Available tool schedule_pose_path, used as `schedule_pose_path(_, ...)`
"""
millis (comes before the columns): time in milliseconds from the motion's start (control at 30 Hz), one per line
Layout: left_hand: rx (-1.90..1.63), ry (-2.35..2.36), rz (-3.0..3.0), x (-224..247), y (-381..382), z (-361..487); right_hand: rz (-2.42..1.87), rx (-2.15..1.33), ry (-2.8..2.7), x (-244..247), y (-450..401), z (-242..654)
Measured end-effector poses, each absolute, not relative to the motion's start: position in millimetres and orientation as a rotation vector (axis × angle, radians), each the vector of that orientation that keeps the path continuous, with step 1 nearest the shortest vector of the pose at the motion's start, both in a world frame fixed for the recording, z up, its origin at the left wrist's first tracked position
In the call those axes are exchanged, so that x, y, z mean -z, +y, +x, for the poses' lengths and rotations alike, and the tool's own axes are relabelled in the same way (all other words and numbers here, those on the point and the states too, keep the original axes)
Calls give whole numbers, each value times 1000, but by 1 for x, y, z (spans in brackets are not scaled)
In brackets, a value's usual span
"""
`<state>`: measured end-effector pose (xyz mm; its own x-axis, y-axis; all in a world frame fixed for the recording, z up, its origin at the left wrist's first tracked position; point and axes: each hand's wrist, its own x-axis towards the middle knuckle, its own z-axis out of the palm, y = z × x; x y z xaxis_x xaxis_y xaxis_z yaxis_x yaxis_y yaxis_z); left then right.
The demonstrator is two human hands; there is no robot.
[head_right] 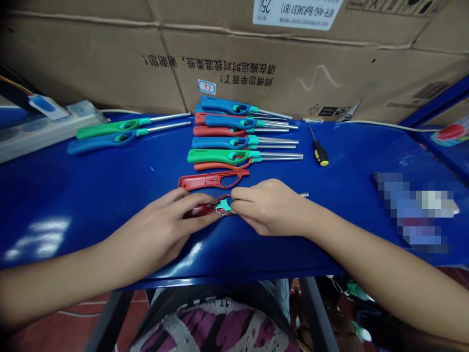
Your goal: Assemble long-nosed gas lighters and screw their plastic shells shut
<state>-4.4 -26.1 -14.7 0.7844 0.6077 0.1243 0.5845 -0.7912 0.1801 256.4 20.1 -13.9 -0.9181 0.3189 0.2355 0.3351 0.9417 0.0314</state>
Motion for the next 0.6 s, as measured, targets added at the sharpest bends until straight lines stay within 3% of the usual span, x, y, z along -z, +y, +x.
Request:
schedule_pose_path(233,-262,950,2813,13,-25,-4,-468,241,-3033,5,9,250)
schedule_pose_path(500,-249,917,2807,16,-27,-4,-846,-520,-2631,15,16,249)
schedule_pose_path(600,-197,917,2829,16,-29,-4,-855,-591,-2515,12,16,246)
